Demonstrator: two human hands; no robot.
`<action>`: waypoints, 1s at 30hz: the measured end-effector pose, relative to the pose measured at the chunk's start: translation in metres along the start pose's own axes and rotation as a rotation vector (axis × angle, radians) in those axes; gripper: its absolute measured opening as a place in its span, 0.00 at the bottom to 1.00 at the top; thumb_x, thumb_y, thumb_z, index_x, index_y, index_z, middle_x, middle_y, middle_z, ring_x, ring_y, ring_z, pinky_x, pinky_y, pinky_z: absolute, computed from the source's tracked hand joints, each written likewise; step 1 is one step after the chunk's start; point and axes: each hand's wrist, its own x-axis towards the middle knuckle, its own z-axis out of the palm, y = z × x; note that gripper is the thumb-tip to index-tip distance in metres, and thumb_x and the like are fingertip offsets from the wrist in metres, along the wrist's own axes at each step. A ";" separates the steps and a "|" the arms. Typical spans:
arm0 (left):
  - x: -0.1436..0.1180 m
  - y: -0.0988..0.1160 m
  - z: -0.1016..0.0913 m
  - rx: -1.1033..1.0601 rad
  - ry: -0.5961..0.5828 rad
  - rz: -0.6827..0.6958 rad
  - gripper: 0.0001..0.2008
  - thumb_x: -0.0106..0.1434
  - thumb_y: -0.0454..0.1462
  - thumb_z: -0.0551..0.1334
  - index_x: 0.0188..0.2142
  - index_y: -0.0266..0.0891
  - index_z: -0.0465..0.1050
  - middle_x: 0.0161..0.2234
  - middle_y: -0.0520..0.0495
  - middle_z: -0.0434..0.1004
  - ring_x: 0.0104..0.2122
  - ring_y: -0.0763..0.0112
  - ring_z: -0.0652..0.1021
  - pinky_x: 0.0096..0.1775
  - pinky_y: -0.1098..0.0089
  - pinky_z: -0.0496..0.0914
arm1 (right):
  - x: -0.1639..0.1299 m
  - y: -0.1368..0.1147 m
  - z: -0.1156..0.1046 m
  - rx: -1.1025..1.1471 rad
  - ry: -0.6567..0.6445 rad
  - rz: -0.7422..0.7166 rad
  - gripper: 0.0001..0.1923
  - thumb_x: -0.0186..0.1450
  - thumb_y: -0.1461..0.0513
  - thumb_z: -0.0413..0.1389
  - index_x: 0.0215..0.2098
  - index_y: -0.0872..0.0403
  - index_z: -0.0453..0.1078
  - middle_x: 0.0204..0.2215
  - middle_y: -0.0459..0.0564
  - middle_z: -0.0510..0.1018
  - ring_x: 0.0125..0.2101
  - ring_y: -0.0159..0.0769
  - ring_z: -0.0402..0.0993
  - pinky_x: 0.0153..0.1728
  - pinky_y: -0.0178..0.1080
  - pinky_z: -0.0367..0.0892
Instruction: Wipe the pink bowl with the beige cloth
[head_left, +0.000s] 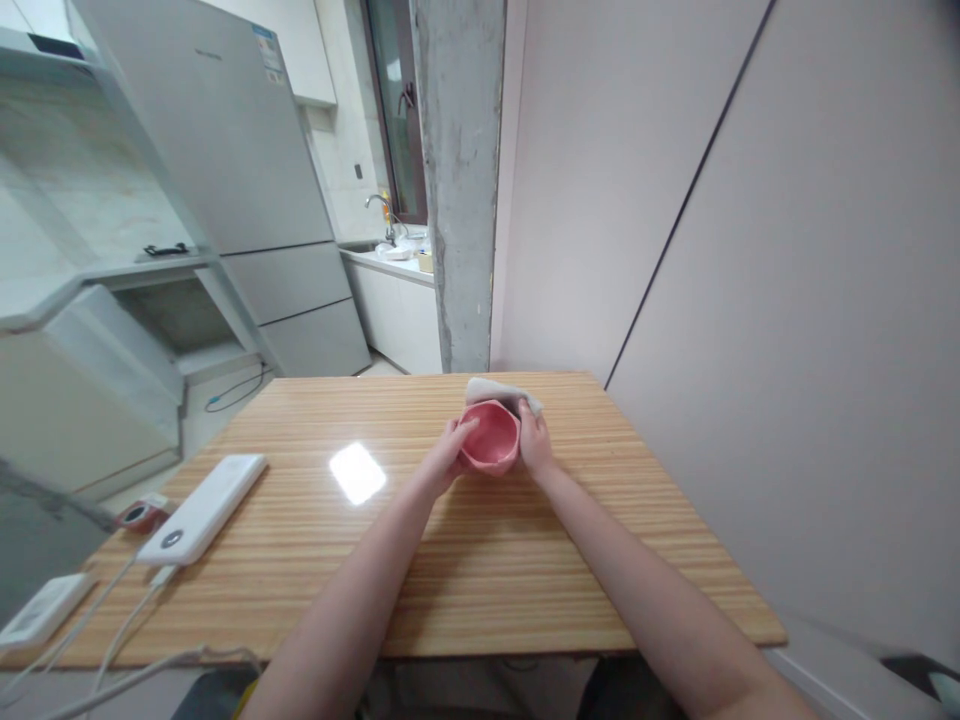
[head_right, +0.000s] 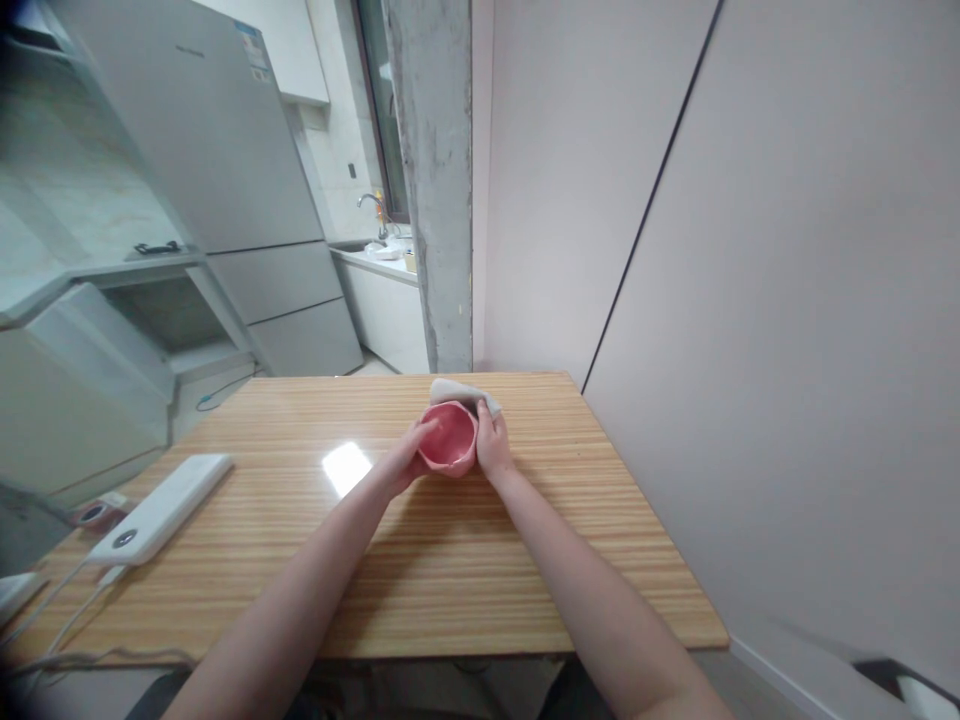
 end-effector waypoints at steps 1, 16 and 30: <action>0.000 0.001 0.000 0.018 0.020 0.009 0.20 0.56 0.45 0.67 0.47 0.41 0.73 0.43 0.43 0.77 0.39 0.63 0.77 0.30 0.73 0.71 | 0.003 0.001 0.000 0.024 -0.017 0.049 0.24 0.62 0.45 0.52 0.43 0.53 0.76 0.45 0.52 0.81 0.52 0.46 0.72 0.58 0.50 0.61; 0.005 0.005 -0.008 0.053 0.022 -0.016 0.25 0.53 0.47 0.68 0.47 0.41 0.65 0.39 0.47 0.75 0.33 0.69 0.77 0.32 0.71 0.71 | 0.003 0.009 0.009 0.496 -0.038 0.625 0.17 0.65 0.55 0.48 0.31 0.55 0.76 0.31 0.52 0.83 0.36 0.43 0.79 0.47 0.46 0.73; 0.000 0.012 -0.005 0.152 0.019 -0.012 0.23 0.57 0.47 0.66 0.50 0.43 0.66 0.45 0.45 0.75 0.36 0.68 0.77 0.34 0.70 0.72 | 0.003 -0.011 0.010 0.500 -0.013 0.674 0.15 0.68 0.59 0.46 0.35 0.54 0.74 0.30 0.48 0.83 0.39 0.39 0.79 0.47 0.41 0.73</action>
